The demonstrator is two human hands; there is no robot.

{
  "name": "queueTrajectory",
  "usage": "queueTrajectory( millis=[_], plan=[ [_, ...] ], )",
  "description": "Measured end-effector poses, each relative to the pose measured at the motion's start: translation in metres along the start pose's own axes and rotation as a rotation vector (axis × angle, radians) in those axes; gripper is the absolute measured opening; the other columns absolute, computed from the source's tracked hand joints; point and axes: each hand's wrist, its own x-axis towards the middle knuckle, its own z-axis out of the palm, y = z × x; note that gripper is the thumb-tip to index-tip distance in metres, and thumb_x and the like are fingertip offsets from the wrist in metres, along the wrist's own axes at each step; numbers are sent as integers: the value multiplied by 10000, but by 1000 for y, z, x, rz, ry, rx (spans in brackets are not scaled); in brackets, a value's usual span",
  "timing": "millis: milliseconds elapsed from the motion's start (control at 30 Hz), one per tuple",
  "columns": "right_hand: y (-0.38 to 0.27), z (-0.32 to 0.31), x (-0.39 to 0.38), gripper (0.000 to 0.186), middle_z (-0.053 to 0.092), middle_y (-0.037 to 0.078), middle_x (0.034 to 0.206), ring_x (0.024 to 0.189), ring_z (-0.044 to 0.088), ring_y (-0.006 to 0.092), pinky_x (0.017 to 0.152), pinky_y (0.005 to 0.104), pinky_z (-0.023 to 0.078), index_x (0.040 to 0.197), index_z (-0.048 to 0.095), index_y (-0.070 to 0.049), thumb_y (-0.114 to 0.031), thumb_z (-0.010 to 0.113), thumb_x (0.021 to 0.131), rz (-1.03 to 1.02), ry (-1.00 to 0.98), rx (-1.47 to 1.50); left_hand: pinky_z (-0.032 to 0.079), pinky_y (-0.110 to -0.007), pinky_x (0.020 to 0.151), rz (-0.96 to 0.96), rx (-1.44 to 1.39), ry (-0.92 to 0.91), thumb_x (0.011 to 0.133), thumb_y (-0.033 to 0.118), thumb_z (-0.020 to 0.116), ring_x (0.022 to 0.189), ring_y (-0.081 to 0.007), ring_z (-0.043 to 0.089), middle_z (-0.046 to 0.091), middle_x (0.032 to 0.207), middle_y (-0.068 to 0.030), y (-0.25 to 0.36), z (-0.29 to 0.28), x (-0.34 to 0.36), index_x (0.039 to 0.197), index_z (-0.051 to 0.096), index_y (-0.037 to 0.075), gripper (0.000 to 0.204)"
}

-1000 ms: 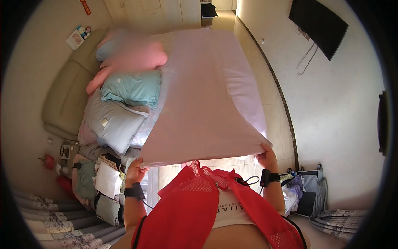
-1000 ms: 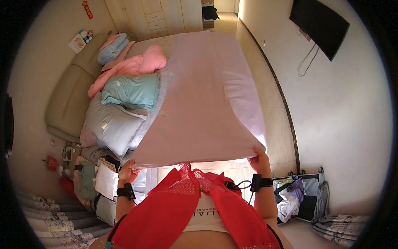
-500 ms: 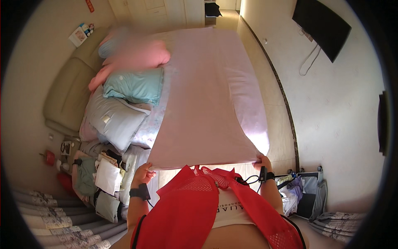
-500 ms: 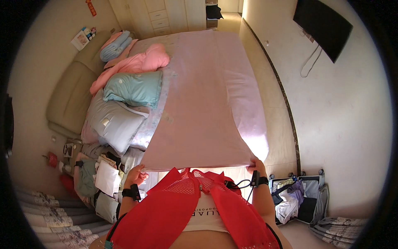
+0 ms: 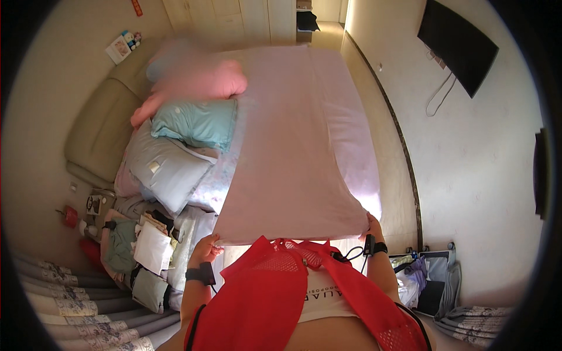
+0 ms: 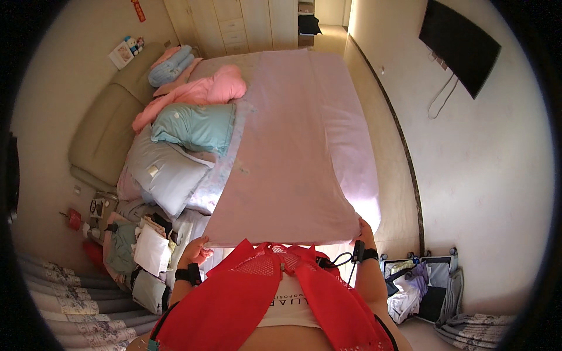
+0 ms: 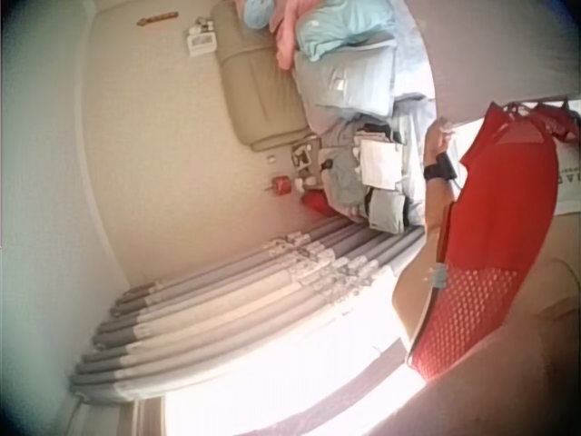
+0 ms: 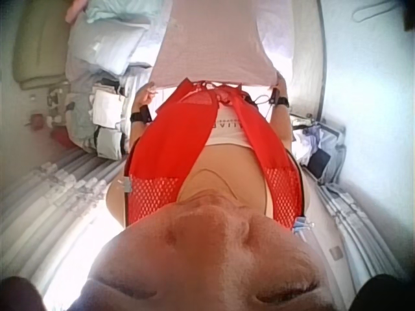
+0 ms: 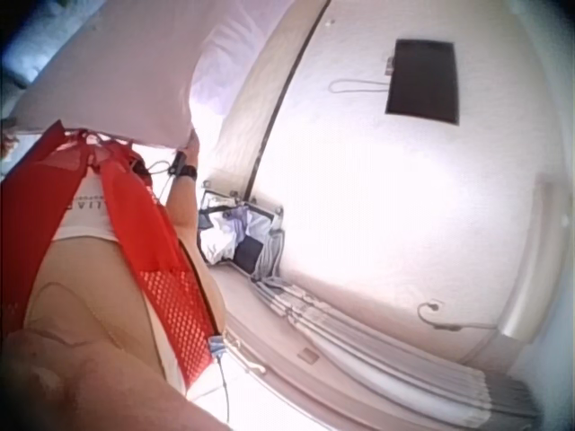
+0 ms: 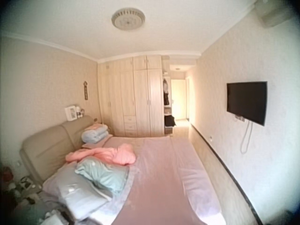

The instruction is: The person folds a quilt and a small blanket on the bed.

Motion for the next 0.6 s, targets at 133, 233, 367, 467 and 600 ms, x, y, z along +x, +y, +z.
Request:
queueTrajectory(
  millis=[133, 233, 367, 467, 600],
  plan=[
    [4, -56, 35, 311, 615, 143, 1098, 977, 611, 257, 898, 405, 482, 1108, 546, -5, -220, 533, 884, 39, 140, -79, 405, -248, 527, -13, -24, -34, 906, 197, 536, 475, -96, 430, 545, 661, -12, 2, 1, -1, 897, 555, 55, 144],
    [6, -68, 43, 276, 631, 153, 1017, 925, 625, 258, 845, 391, 515, 1076, 544, 17, -168, 561, 872, 102, 209, 15, 389, -237, 488, -69, 27, 12, 901, 197, 540, 460, -97, 423, 550, 669, -13, -4, -15, 7, 895, 553, 54, 144],
    [-20, -51, 35, 242, 614, 157, 979, 872, 621, 273, 743, 396, 534, 1038, 527, 35, -148, 553, 881, -36, 144, -278, 388, -239, 449, 45, 183, 98, 888, 207, 558, 456, -117, 449, 572, 702, -30, 19, -1, 24, 920, 559, 48, 162],
    [-44, 73, -48, 293, 585, 152, 1127, 1026, 580, 250, 886, 343, 484, 1137, 504, 59, -84, 527, 883, -293, -206, -258, 427, -232, 552, 309, 33, 9, 872, 224, 596, 634, -130, 555, 617, 841, -36, 56, 29, -1, 974, 584, 51, 201],
    [-52, 97, -94, 321, 589, 151, 1144, 1022, 592, 237, 902, 348, 477, 1173, 498, 49, -114, 508, 896, -507, -251, -174, 442, -246, 601, 389, -33, -227, 889, 234, 575, 683, -127, 572, 617, 862, -28, 85, 57, -28, 991, 591, 54, 207]
  ],
)
